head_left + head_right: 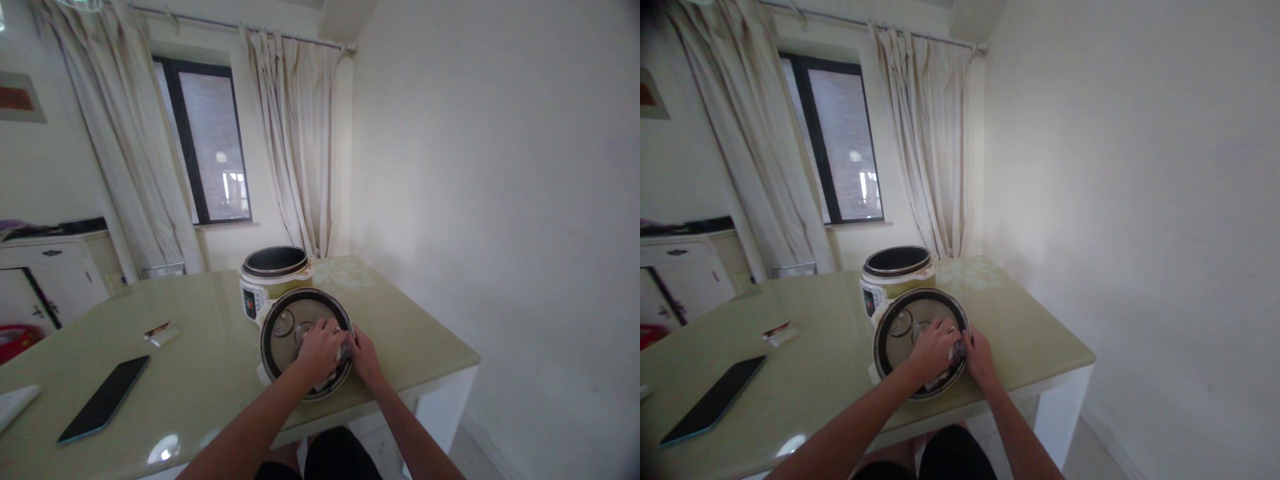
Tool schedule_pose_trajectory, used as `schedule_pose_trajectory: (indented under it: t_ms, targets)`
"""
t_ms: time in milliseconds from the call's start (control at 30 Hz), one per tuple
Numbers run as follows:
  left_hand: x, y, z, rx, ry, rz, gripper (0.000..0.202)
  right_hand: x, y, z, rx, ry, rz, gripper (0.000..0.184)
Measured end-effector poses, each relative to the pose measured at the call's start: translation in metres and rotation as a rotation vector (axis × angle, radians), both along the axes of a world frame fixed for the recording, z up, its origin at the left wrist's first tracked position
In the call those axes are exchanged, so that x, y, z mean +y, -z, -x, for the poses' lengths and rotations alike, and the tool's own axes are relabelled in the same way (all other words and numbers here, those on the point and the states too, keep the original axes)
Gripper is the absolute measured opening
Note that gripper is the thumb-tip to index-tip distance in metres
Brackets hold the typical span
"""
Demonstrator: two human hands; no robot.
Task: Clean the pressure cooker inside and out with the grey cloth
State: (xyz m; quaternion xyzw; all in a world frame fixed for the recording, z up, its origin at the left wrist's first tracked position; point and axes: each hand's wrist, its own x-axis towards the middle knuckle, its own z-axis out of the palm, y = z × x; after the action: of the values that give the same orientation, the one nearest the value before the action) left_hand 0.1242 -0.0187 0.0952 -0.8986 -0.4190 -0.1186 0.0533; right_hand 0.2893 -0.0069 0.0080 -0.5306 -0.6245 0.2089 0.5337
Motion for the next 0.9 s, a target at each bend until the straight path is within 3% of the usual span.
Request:
schedule_pose_trajectory:
  t_ms: [167, 233, 333, 533, 667, 700, 767, 833, 900]
  targets:
    - [0.032, -0.024, 0.029, -0.028, -0.163, -0.185, 0.032, -0.004, -0.001, 0.003, -0.041, 0.035, 0.023, 0.044]
    - [0.038, -0.032, 0.041, -0.054, -0.233, -0.182, 0.035, -0.006, -0.003, 0.004, -0.047, 0.036, 0.031, 0.043]
    - [0.034, -0.035, 0.051, -0.04, -0.241, -0.09, 0.041, -0.008, -0.006, 0.005, -0.042, 0.034, 0.033, 0.043]
    - [0.006, -0.012, 0.061, -0.141, -0.002, 0.303, 0.039, -0.002, 0.002, 0.003, -0.05, 0.138, 0.022, 0.042]
    - [-0.005, 0.012, 0.065, -0.386, 0.046, 0.266, 0.052, -0.01, -0.003, 0.006, -0.192, 0.327, -0.225, 0.05]
    - [-0.007, 0.019, 0.064, -0.442, 0.052, 0.243, 0.06, -0.015, -0.007, 0.01, -0.27, 0.283, -0.319, 0.05]
    - [-0.007, 0.031, 0.064, -0.51, 0.061, 0.197, 0.08, -0.027, -0.016, 0.024, -0.455, 0.043, -0.431, 0.055]
    - [-0.007, 0.04, 0.067, -0.54, 0.01, 0.15, 0.099, -0.036, -0.022, 0.041, -0.6, -0.217, -0.416, 0.075]
    - [-0.011, 0.046, 0.075, -0.542, -0.069, 0.104, 0.112, -0.04, -0.024, 0.055, -0.663, -0.33, -0.335, 0.099]
